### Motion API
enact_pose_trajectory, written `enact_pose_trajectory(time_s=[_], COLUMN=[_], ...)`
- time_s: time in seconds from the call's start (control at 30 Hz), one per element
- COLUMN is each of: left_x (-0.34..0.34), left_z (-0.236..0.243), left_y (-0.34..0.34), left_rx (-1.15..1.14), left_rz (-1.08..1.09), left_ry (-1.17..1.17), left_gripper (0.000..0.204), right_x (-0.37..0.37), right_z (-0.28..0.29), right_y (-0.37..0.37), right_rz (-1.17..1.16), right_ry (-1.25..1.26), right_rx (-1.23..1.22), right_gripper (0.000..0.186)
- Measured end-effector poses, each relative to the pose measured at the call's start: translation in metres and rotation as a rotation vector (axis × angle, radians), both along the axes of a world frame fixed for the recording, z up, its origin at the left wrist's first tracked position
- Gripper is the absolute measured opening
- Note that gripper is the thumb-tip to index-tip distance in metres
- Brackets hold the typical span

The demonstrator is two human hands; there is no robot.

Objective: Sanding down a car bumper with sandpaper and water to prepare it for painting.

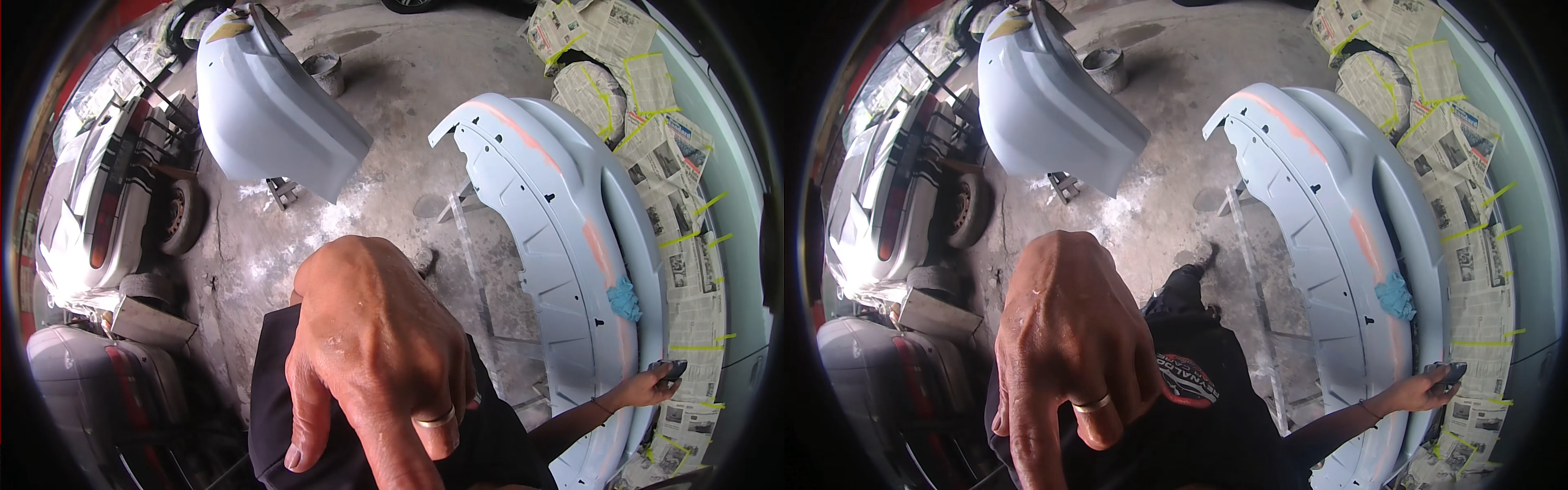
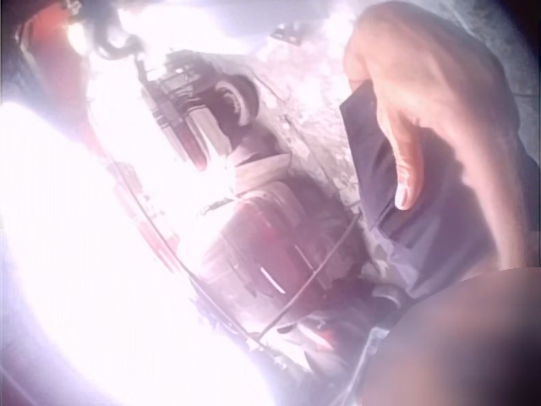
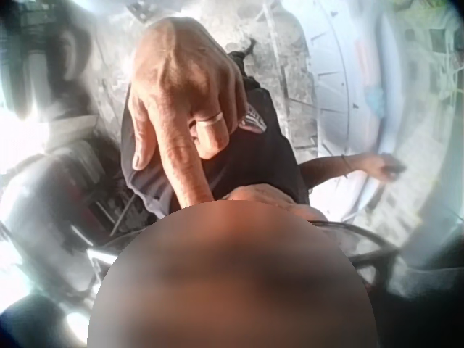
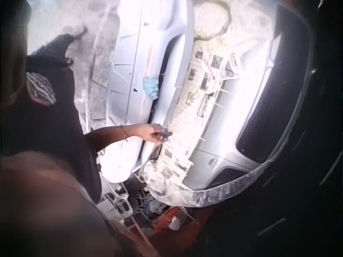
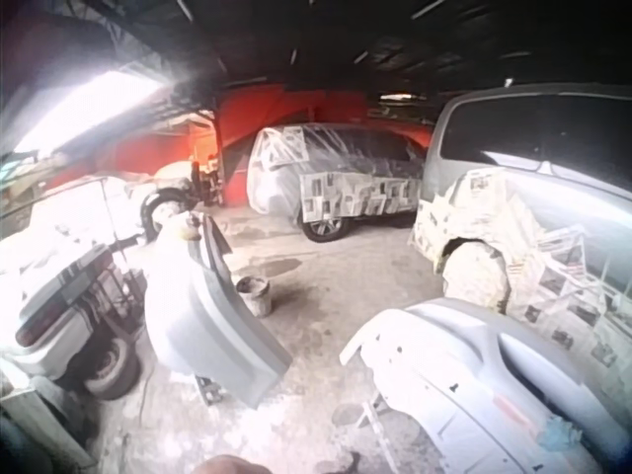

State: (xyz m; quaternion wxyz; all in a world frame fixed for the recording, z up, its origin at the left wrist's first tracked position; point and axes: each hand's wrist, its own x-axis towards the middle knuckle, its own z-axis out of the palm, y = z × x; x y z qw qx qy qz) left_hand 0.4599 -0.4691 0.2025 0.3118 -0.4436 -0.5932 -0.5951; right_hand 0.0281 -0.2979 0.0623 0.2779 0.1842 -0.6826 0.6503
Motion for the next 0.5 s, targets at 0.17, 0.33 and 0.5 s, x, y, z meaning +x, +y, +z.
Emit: enact_pose_trajectory(time_s=[0.17,0.33,0.5], left_x=[0.001,0.005,0.091], left_z=[0.001,0.005,0.028], left_y=[-0.004,-0.017,-0.001], left_rx=[-0.087,-0.231,-0.056], left_rz=[0.006,-0.036,0.613], left_ry=[0.006,0.025,0.244], left_gripper=[0.059,0.059,0.036], right_x=[-0.009,0.0,-0.01], right_z=[-0.005,0.0,-0.002], right_y=[0.002,0.002,0.002], right_rz=[-0.002,-0.006,-0.001], right_ry=[0.054,0.029,0.026], right_rx=[0.058,0.021,0.137], right_gripper=[0.05,0.051,0.053])
